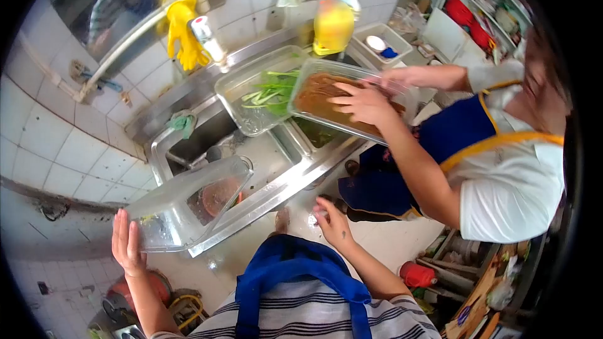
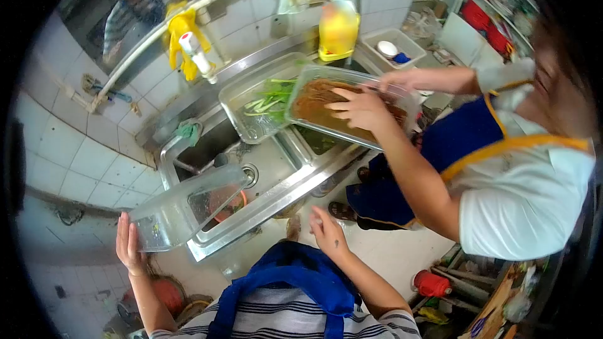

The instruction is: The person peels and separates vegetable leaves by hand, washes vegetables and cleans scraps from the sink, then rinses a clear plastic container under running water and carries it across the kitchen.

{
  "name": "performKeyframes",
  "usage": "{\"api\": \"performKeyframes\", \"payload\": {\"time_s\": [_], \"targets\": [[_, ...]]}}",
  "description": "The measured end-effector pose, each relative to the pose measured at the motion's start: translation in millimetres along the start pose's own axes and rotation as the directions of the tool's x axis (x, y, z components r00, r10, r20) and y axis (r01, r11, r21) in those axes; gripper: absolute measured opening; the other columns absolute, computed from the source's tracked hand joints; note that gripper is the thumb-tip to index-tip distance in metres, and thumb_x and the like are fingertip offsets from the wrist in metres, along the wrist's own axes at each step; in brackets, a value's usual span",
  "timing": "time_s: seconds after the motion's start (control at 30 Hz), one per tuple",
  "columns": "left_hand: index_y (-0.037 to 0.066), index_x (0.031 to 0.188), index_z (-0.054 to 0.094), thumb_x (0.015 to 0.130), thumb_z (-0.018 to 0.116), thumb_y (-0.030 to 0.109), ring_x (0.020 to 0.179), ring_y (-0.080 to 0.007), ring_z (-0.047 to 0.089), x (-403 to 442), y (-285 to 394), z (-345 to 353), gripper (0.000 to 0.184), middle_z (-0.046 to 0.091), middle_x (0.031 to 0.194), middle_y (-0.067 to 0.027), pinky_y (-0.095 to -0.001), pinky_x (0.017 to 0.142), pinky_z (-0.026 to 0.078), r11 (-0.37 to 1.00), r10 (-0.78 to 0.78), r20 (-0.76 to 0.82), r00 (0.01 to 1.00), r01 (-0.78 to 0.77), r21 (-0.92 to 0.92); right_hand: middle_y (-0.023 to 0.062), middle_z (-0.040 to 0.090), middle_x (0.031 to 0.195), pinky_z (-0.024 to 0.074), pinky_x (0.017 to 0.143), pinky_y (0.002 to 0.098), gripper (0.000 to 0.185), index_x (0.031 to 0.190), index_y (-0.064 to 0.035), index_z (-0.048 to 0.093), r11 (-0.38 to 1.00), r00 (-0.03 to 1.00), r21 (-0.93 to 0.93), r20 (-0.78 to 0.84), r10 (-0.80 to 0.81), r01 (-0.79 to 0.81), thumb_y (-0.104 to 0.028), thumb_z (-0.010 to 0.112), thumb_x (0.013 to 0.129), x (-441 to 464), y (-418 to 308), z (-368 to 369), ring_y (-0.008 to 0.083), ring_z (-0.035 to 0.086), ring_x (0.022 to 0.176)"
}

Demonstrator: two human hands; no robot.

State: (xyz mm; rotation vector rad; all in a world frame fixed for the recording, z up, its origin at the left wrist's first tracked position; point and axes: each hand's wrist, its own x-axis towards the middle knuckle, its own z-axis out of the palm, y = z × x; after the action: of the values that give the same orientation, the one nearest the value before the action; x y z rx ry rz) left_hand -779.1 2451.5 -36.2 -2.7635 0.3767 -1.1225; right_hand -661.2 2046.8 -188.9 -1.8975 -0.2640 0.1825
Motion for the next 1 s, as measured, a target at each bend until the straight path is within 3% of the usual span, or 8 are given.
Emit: {"api": "performKeyframes", "payload": {"time_s": [0.17,0.37,0.57,0.63,0.7,0.77,0.87,1.0], "targets": [[0.002,0.111,0.047,0.079,0.044,0.003,0.102,-0.0398,0.050,-8.0,54.6,-30.6,0.032,0.051,0.113,-0.0225,-0.0480,0.086,0.042,1.000,0.025,0.046,0.999,-0.026,0.009,0.0100,0.060,0.087,0.0470,0.056,0.0240,0.032,0.115,-0.0036,0.046,0.981,0.981,0.041,0.051,0.187,-0.190,-0.005,0.049,0.083,-97.4,31.4,-22.3,0.0148,0.061,0.065],[0.000,0.114,0.046,0.080,0.038,0.002,0.104,-0.0392,0.050,-33.0,155.1,-68.1,0.034,0.050,0.114,-0.0227,-0.0499,0.086,0.042,0.977,0.207,0.048,0.977,-0.209,0.035,0.0132,0.060,0.085,0.0482,0.062,0.0287,0.023,0.106,-0.0034,0.053,1.000,0.983,0.004,-0.180,0.028,-0.028,-0.009,0.048,0.084,-235.9,67.8,-70.7,0.0198,0.061,0.066],[-0.002,0.105,0.057,0.075,0.051,0.004,0.092,-0.0358,0.058,3.0,277.5,-106.1,0.031,0.057,0.104,-0.0221,-0.0406,0.080,0.047,0.864,0.320,-0.107,0.941,-0.337,-0.374,0.0173,0.059,0.091,0.0452,0.076,0.0374,0.025,0.102,-0.0055,0.056,0.925,0.873,-0.108,-0.385,0.300,-0.365,-0.019,0.050,0.081,-394.4,107.3,-134.8,0.0334,0.056,0.086],[0.004,0.121,0.045,0.086,0.033,0.005,0.113,-0.0241,0.044,-5.2,321.0,-84.8,0.038,0.043,0.126,-0.0138,-0.0312,0.095,0.035,0.754,0.333,0.040,0.942,-0.241,-0.611,0.0204,0.057,0.098,0.0451,0.077,0.0373,0.034,0.109,-0.0028,0.051,0.890,0.829,-0.027,-0.377,0.413,-0.456,-0.021,0.053,0.079,-436.0,130.3,-145.1,0.0348,0.056,0.086],[-0.003,0.107,0.051,0.078,0.046,-0.004,0.100,-0.0401,0.053,-8.2,381.3,-43.5,0.030,0.052,0.108,-0.0258,-0.0463,0.086,0.042,0.564,0.341,-0.176,0.923,-0.350,-0.748,0.0247,0.051,0.108,0.0452,0.078,0.0370,0.051,0.119,0.0009,0.041,0.836,0.785,-0.154,-0.466,0.409,-0.527,-0.024,0.056,0.078,-471.9,158.2,-145.1,0.0362,0.056,0.086],[-0.004,0.106,0.052,0.077,0.046,-0.010,0.099,-0.0365,0.054,0.5,443.6,-23.8,0.031,0.053,0.108,-0.0260,-0.0425,0.085,0.043,0.363,0.265,-0.169,0.949,-0.260,-0.895,0.0280,0.043,0.117,0.0453,0.079,0.0354,0.067,0.126,0.0028,0.030,0.780,0.689,0.059,-0.431,0.583,-0.623,-0.028,0.060,0.075,-485.9,151.4,-154.7,0.0339,0.058,0.088],[-0.007,0.105,0.053,0.079,0.047,-0.008,0.100,-0.0309,0.054,13.4,525.2,-21.6,0.026,0.054,0.108,-0.0241,-0.0350,0.088,0.041,0.145,0.200,0.107,0.974,0.078,-0.986,0.0222,0.040,0.121,0.0471,0.073,0.0306,0.079,0.133,-0.0050,0.019,0.755,0.455,0.533,-0.602,0.656,-0.383,-0.025,0.067,0.074,-502.5,150.8,-164.2,0.0222,0.057,0.086],[-0.008,0.111,0.049,0.082,0.045,-0.003,0.104,-0.0253,0.051,31.2,586.9,-4.0,0.030,0.052,0.113,-0.0195,-0.0335,0.091,0.037,0.030,0.313,0.348,0.884,0.357,-0.934,0.0158,0.038,0.118,0.0469,0.071,0.0263,0.076,0.132,-0.0070,0.019,0.714,0.240,0.700,-0.695,0.678,0.009,-0.016,0.067,0.074,-516.6,133.0,-200.9,0.0178,0.055,0.083]]}}
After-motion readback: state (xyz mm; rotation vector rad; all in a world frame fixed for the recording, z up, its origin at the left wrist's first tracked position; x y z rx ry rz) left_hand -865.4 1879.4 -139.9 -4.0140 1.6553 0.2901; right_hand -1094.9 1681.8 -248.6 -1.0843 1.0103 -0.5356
